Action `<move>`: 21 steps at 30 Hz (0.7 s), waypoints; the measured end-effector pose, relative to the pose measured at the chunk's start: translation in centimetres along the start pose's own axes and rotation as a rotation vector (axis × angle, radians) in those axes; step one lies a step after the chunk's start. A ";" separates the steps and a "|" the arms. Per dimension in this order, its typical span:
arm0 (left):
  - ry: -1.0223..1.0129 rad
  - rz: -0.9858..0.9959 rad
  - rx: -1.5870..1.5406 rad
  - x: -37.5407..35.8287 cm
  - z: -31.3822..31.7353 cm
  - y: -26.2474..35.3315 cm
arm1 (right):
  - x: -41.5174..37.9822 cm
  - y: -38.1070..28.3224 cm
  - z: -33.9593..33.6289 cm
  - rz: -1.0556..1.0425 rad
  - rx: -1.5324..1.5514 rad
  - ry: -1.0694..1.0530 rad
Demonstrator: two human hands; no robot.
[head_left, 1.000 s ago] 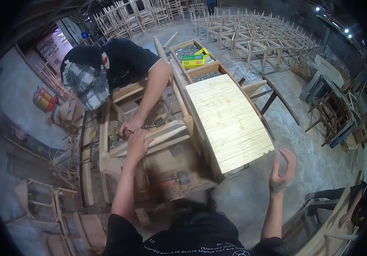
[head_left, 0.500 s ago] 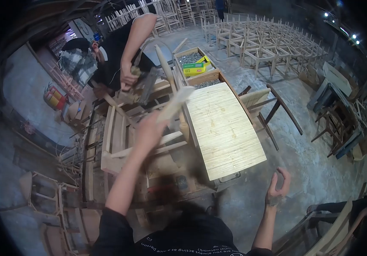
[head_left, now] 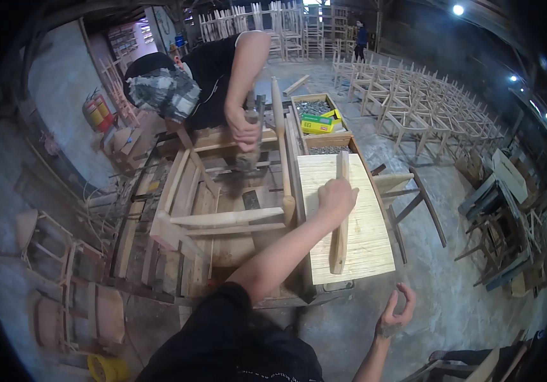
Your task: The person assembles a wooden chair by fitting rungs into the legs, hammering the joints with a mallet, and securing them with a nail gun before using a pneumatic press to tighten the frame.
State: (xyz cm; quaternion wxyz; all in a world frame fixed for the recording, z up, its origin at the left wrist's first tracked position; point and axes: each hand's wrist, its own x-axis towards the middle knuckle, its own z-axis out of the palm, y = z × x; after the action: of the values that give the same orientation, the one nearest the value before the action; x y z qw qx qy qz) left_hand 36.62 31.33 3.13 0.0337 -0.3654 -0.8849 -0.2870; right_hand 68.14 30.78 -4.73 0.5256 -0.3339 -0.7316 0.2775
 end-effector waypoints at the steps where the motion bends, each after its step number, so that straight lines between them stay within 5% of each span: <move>1: 0.015 -0.001 -0.030 -1.9 -1.7 -0.1 | -0.1 0.1 0.0 0.019 0.005 0.003; 7: 0.250 0.027 -0.044 -16.3 -4.7 -12.9 | 2.5 -0.5 1.1 -0.098 0.047 0.002; 8: 0.172 -0.120 -0.051 -18.6 -5.1 -16.4 | 4.4 -2.0 1.3 -0.180 0.060 -0.010; 9: 0.207 -0.095 0.036 -20.9 -6.0 -20.2 | 6.2 -3.7 1.6 -0.258 0.073 -0.021; 13: 0.422 -0.493 0.122 -29.7 -11.2 -30.2 | 13.1 -13.7 2.2 -0.637 0.167 -0.113; 18: 0.687 -0.781 0.048 -36.1 -17.4 -32.3 | 14.7 -26.3 1.3 -1.134 0.409 -0.314; 21: 0.808 -0.805 0.010 -38.6 -18.9 -34.4 | 12.2 -28.9 1.5 -1.219 0.499 -0.369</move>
State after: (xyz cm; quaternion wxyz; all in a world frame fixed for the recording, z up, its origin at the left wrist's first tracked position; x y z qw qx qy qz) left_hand 39.08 -22.51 -8.15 0.2590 0.1394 -0.8726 -0.3900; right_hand 58.29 22.23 23.87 0.5159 0.3217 -0.7807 0.1446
